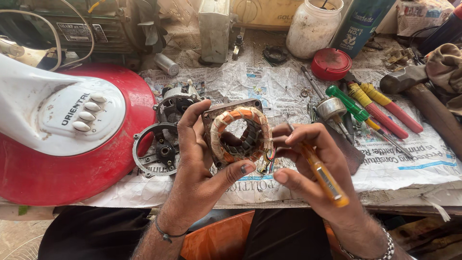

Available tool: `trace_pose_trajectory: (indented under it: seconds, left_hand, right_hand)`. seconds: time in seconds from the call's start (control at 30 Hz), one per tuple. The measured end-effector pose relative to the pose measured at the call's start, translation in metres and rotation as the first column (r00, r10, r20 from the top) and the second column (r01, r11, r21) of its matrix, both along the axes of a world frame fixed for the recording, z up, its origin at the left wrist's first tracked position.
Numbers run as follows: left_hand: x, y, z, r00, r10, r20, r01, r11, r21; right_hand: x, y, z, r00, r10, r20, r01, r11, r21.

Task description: The person uses a screwdriver to adjust and separate copper windings on a small electrical component held in their left hand. They repeatedly probe and reposition the windings while rotating the component to access different sides.

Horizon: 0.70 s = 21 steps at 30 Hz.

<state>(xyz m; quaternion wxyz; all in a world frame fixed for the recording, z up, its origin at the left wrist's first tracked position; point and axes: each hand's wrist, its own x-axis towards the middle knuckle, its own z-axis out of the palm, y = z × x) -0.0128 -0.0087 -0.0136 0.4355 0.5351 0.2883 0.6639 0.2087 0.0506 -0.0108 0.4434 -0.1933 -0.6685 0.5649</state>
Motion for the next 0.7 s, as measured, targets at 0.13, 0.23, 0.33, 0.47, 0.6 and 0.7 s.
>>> trace_pose_trajectory:
  seconds: [0.13,0.23,0.33,0.47,0.6,0.7]
  left_hand:
    - [0.001,0.0,0.0,0.999,0.022,-0.025,-0.022,1.0,0.014]
    - [0.0,0.0,0.0,1.0,0.023,-0.019,-0.023,1.0,0.007]
    - [-0.001,0.001,-0.001,1.0,0.019,-0.021,-0.02,1.0,-0.025]
    - [0.0,0.0,-0.001,0.999,0.027,-0.041,-0.027,1.0,-0.012]
    - [0.002,-0.001,-0.001,1.0,0.012,0.001,-0.012,1.0,0.001]
    - [0.001,-0.001,0.0,1.0,0.004,0.001,-0.004,1.0,-0.027]
  right_hand:
    - [0.007,0.005,-0.008,0.995,-0.086,0.043,0.093,0.979,-0.181]
    - [0.008,0.005,-0.011,0.999,-0.019,-0.027,0.015,0.988,-0.152]
    - [0.006,0.004,-0.009,0.999,-0.036,-0.018,0.034,0.994,-0.103]
    - [0.002,0.002,-0.004,0.998,-0.066,-0.007,0.066,0.996,-0.054]
    - [-0.002,0.0,-0.001,1.0,-0.018,0.002,0.018,1.0,-0.017]
    - [-0.006,-0.002,-0.003,1.0,0.01,-0.014,-0.012,0.992,-0.123]
